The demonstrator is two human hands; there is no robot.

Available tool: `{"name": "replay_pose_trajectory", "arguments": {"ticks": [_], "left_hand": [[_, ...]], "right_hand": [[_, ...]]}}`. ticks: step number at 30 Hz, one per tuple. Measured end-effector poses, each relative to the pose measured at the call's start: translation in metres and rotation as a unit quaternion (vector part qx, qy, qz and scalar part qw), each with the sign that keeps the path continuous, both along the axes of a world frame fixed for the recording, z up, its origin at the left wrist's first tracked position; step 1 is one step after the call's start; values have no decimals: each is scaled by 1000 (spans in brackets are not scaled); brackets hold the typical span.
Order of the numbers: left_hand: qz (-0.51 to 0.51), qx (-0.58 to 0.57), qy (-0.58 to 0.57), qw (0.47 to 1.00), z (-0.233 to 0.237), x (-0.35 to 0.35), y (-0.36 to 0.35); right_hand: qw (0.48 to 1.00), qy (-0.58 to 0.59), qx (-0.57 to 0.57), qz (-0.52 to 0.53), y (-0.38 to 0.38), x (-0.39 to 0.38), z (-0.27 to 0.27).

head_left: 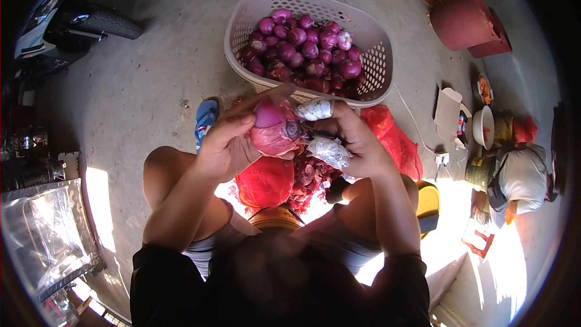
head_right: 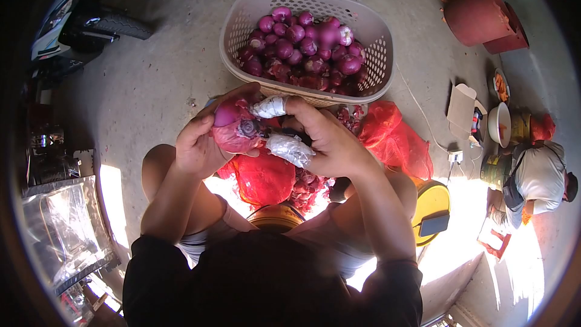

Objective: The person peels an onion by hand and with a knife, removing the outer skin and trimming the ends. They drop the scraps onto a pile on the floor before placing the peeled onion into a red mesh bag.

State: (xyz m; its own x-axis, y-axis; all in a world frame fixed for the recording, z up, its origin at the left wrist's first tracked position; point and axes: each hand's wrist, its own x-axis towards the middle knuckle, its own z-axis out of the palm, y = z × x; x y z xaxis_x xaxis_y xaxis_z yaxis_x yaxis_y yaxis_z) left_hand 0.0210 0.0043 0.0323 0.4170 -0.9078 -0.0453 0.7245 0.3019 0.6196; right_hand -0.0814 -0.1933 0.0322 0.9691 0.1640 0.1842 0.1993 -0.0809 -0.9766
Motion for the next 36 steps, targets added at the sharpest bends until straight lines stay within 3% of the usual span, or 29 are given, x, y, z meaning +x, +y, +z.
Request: {"name": "replay_pose_trajectory", "arguments": {"ticks": [5,11,17,20,26,36], "left_hand": [[-5,1,-4,1000,1,-1,-1],[-3,22,16,1000,2,-4,-3],[-18,-8,42,999,4,-3,-5],[-18,-20,60,998,4,-3,-6],[-15,-10,67,998,4,-3,-5],[-73,13,68,995,0,1,-3]], "right_hand": [[999,15,-36,-3,-1,0,8],[991,-61,-109,-37,-2,4,4],[998,36,28,-49,-2,-3,3],[997,-51,21,-59,2,1,5],[994,-79,-54,-49,-7,-2,-9],[986,2,-164,-9,-13,-2,8]]}}
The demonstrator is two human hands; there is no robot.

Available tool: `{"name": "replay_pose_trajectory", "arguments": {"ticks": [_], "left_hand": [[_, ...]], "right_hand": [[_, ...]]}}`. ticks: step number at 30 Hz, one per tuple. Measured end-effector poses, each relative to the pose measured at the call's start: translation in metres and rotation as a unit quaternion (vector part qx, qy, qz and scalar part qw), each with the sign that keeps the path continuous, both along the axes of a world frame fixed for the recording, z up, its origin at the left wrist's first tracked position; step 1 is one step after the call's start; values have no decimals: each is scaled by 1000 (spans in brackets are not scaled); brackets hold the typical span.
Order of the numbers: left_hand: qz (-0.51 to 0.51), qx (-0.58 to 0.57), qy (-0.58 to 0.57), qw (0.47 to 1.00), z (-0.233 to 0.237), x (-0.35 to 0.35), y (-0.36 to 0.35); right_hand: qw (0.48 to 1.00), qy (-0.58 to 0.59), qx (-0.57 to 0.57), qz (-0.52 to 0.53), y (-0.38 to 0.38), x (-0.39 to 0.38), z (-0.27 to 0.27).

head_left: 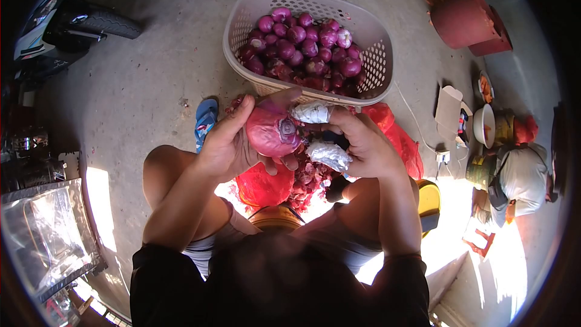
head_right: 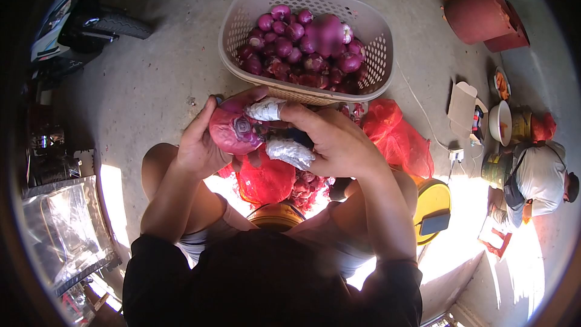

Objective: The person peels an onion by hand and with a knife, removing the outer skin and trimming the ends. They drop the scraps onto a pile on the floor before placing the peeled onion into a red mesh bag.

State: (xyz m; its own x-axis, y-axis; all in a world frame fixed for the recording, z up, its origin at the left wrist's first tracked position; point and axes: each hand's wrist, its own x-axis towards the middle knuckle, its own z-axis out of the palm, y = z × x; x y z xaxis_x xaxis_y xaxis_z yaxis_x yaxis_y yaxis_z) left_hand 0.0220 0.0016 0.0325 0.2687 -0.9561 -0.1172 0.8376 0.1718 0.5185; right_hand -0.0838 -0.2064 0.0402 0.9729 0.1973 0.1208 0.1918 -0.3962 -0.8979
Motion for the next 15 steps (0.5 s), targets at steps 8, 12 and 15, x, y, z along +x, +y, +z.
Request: {"name": "replay_pose_trajectory", "arguments": {"ticks": [8,12,15], "left_hand": [[-4,10,15,1000,-5,1,2],[-3,12,19,1000,-4,0,1],[0,16,12,1000,-5,0,1]], "right_hand": [[997,25,66,10,4,0,3],[999,-9,48,-2,3,-1,-6],[999,-34,24,-9,4,0,-7]]}}
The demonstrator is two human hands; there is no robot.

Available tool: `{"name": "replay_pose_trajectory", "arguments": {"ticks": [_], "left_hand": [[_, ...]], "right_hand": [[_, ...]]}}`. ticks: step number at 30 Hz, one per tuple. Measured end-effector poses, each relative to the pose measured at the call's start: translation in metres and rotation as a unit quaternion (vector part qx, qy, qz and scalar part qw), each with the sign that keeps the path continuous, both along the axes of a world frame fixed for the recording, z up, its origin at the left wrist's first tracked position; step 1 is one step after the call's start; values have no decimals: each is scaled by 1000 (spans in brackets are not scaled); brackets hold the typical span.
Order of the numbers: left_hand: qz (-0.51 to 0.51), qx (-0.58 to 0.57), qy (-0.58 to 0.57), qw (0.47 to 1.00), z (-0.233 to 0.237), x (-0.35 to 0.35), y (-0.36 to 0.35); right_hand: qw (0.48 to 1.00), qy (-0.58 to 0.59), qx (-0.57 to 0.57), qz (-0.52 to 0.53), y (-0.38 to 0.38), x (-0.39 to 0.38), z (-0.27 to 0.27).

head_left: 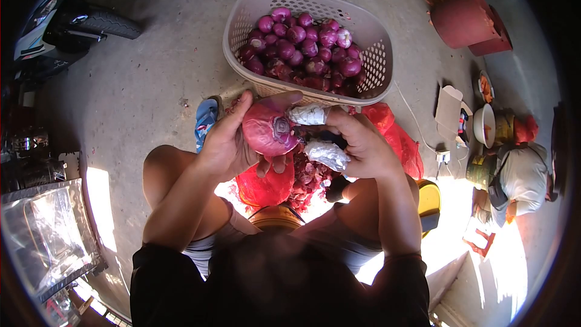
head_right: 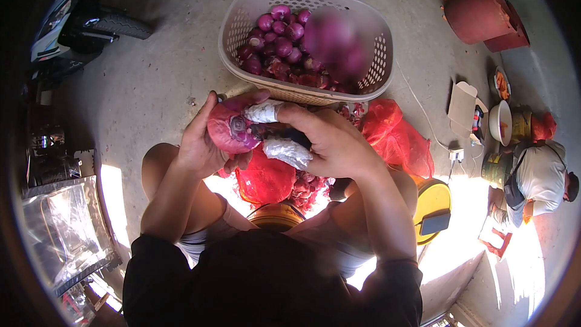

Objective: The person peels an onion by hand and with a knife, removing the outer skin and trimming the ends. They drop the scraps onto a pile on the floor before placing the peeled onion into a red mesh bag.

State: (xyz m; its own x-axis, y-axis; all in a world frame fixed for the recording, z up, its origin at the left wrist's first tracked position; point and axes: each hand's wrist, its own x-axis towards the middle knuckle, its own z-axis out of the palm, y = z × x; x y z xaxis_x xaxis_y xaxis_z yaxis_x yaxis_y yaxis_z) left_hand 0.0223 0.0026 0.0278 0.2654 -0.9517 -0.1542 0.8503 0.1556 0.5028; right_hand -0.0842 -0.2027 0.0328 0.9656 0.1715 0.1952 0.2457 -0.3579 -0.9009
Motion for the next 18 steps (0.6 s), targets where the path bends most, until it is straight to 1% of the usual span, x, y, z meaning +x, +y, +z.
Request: {"name": "replay_pose_trajectory", "arguments": {"ticks": [3,6,8,11,16,18], "left_hand": [[5,-4,4,1000,-1,0,-1],[10,-5,1,1000,1,1,0],[17,1,-7,1000,3,2,0],[34,11,-16,999,6,1,0],[56,-7,-28,998,4,1,0],[68,14,-31,997,8,-1,-1]], "right_hand": [[998,-54,-16,-12,6,5,2],[996,-87,14,-36,14,6,-1],[993,-97,37,-46,17,5,-6],[982,-132,120,-61,28,8,-16],[974,-103,192,-68,42,6,-15],[969,-96,218,-69,44,7,-16]]}}
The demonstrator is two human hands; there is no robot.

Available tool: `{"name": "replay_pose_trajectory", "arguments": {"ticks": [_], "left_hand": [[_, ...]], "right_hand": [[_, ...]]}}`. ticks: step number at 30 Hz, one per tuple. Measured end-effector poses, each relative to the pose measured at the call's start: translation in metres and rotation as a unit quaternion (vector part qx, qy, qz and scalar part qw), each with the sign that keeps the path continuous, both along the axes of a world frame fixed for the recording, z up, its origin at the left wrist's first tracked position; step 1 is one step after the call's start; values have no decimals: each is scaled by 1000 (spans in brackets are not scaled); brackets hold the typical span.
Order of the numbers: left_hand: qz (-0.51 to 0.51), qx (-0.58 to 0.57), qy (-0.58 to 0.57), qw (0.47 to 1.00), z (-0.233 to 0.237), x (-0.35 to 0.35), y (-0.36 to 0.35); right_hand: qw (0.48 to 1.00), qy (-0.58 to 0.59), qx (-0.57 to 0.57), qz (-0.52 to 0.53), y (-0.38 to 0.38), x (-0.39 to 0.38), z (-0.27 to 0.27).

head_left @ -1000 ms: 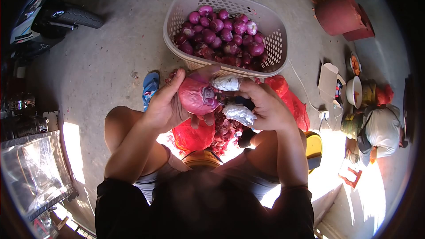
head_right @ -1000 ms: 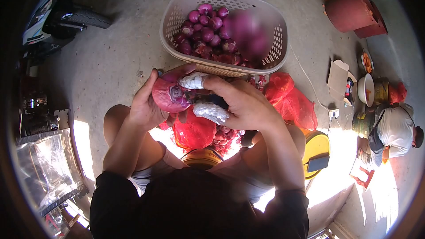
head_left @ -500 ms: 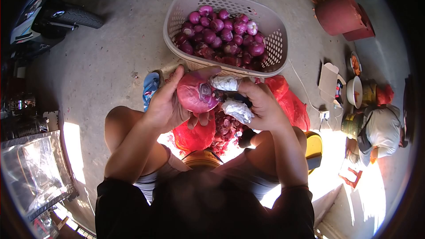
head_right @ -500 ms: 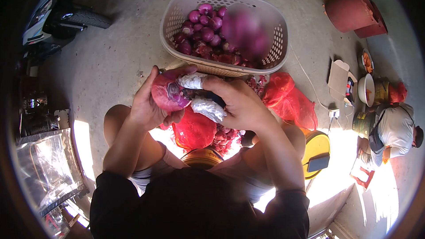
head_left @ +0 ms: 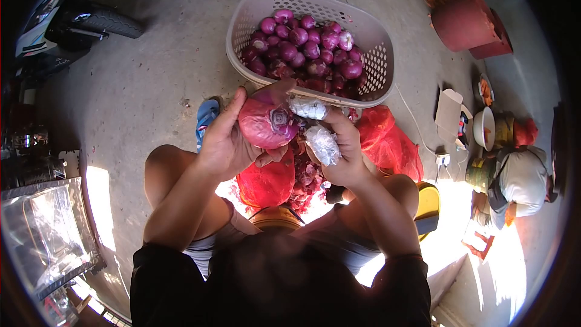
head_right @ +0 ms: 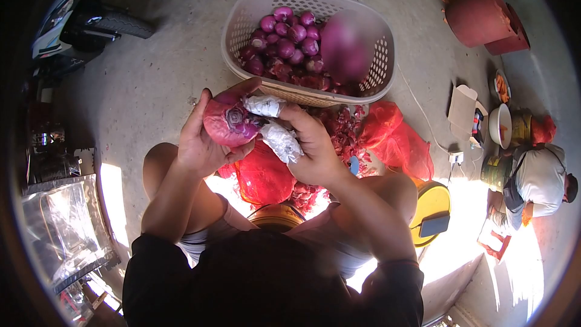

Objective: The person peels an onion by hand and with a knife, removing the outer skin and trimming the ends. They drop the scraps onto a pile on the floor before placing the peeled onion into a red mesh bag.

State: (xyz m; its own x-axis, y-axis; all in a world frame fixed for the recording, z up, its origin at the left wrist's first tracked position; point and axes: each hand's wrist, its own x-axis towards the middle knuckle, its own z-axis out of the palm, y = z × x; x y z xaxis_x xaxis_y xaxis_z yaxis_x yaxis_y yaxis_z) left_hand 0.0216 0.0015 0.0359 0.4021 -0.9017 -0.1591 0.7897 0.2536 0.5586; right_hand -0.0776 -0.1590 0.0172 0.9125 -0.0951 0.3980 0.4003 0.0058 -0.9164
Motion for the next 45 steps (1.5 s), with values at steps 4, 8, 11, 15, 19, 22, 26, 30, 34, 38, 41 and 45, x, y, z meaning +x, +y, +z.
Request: {"name": "replay_pose_trajectory", "arguments": {"ticks": [4,8,11,15,19,22,26,30,34,38,41,45], "left_hand": [[19,40,-10,999,6,-2,-1],[14,30,-16,999,3,-1,-1],[16,42,-13,999,3,-1,0],[55,153,44,986,24,-8,-4],[-7,11,-32,999,3,-3,0],[-37,-47,-51,997,-9,6,3],[13,38,-35,999,6,1,1],[25,185,21,982,7,-3,5],[90,299,78,947,25,-10,-4],[91,306,69,945,30,-13,-6],[61,251,61,964,9,-10,4],[-41,94,64,993,-8,1,11]], "right_hand": [[999,11,43,9,2,0,-2],[996,22,86,22,2,0,-3],[991,31,124,37,1,-1,-3],[974,43,212,68,-3,-3,-5],[967,51,243,66,-19,-5,-2],[990,55,132,-9,-21,-4,11],[998,57,-32,11,-31,-3,15],[977,131,-154,62,-36,-6,21],[966,102,-233,48,-38,-8,16],[964,119,-229,71,-36,-7,19],[971,99,-206,68,-34,-6,12],[982,76,-146,93,-32,-1,-1]]}}
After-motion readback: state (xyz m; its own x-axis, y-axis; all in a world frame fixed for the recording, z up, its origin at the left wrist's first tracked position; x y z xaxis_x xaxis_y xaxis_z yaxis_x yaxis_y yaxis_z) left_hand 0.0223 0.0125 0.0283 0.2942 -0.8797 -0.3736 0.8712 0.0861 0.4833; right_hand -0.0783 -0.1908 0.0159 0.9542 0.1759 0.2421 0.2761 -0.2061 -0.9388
